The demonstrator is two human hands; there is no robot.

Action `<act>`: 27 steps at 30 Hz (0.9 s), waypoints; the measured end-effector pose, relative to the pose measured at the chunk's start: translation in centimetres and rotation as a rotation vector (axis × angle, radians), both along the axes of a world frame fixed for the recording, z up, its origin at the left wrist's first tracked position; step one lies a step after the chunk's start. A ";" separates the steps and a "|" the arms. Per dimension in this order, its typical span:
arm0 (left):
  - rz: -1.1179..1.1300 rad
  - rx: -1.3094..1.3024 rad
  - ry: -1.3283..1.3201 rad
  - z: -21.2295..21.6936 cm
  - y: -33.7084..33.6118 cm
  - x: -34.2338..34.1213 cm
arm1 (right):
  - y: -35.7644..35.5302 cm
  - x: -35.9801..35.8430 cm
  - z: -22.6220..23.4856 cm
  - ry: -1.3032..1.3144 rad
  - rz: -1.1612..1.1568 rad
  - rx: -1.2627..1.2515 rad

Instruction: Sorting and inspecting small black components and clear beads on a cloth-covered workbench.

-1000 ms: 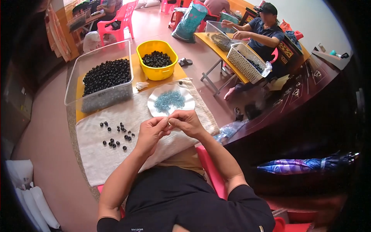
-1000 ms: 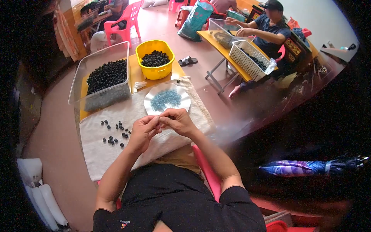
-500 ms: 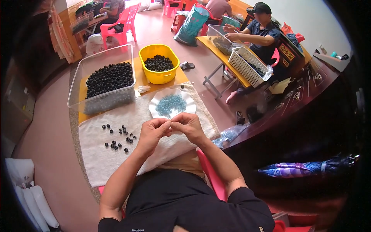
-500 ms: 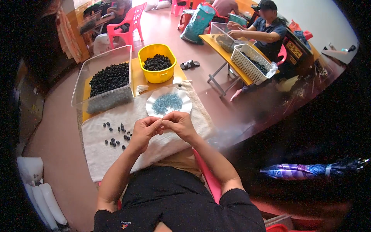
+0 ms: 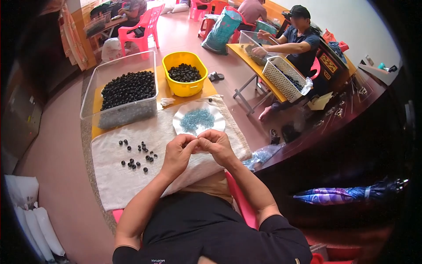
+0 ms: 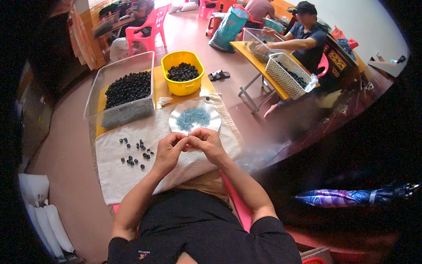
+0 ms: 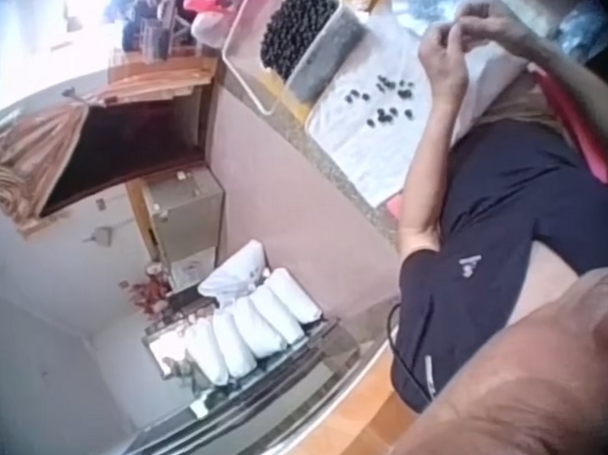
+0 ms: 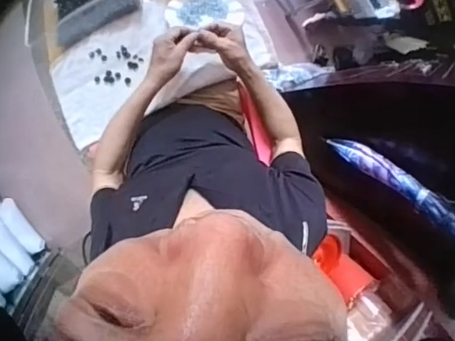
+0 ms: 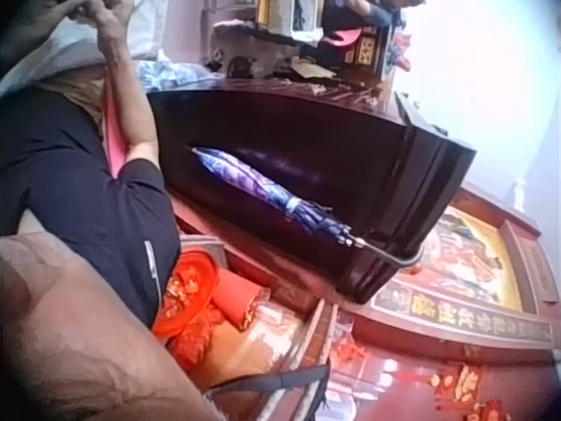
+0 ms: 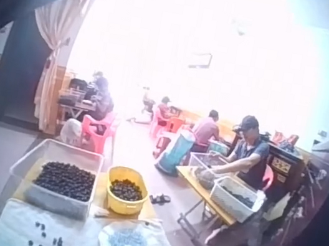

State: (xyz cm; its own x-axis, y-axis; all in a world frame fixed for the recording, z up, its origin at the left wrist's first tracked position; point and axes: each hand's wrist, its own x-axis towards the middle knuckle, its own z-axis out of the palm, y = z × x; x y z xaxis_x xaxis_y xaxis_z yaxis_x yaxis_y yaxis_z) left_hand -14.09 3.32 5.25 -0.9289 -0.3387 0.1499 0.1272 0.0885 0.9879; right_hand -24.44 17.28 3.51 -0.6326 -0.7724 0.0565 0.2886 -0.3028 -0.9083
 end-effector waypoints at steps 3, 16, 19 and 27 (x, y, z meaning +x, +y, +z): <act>0.008 0.000 0.019 -0.2 0.2 -0.1 | 0.0 0.0 0.2 -0.012 -0.015 0.009; 0.032 0.016 0.058 -0.8 0.4 -0.5 | 0.6 -0.7 -0.1 0.009 0.064 0.118; 0.021 0.061 0.043 -0.9 0.4 -0.7 | 0.4 -0.8 -0.5 0.029 0.055 0.096; -0.018 0.184 0.023 -0.8 0.1 -0.9 | 0.1 -0.6 -1.2 0.220 -0.046 0.111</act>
State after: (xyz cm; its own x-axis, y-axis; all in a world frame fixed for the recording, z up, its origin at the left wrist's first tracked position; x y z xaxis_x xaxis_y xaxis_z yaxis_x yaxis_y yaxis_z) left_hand -15.00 3.41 4.44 -0.9321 -0.3455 0.1085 0.1501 -0.0958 0.9840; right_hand -25.01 17.34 2.35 -0.6490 -0.7524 0.1125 0.0689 -0.2054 -0.9762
